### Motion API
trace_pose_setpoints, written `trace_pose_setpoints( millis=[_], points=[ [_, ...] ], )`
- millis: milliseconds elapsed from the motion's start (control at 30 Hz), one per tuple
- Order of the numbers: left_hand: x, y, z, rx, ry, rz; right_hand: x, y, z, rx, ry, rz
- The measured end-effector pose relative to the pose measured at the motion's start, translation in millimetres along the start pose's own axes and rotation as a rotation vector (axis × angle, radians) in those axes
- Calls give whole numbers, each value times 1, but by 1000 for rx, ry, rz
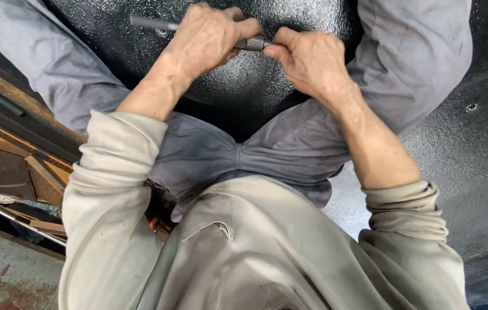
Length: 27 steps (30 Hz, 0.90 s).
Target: Tapping threads into holes in a metal plate using a manual tap handle.
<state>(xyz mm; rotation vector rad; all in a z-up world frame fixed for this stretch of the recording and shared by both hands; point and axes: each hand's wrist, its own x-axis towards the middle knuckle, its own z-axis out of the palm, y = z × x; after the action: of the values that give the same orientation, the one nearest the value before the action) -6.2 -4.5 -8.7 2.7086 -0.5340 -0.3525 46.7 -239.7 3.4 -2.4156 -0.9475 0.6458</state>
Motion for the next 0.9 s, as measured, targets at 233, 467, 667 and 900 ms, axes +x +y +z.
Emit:
trace_pose_setpoints(
  millis=[233,467,667,900],
  points=[
    [0,-8,29,230,38,-93,-21,-24,30,207,-55,255],
    [4,-6,9,308,-19,76,-38,-55,105,704,104,492],
    [-8,26,26,249,243,-239,-35,-61,115,887,96,586],
    [-12,62,62,-829,543,-883,-40,-58,142,984,251,302]
  ],
)
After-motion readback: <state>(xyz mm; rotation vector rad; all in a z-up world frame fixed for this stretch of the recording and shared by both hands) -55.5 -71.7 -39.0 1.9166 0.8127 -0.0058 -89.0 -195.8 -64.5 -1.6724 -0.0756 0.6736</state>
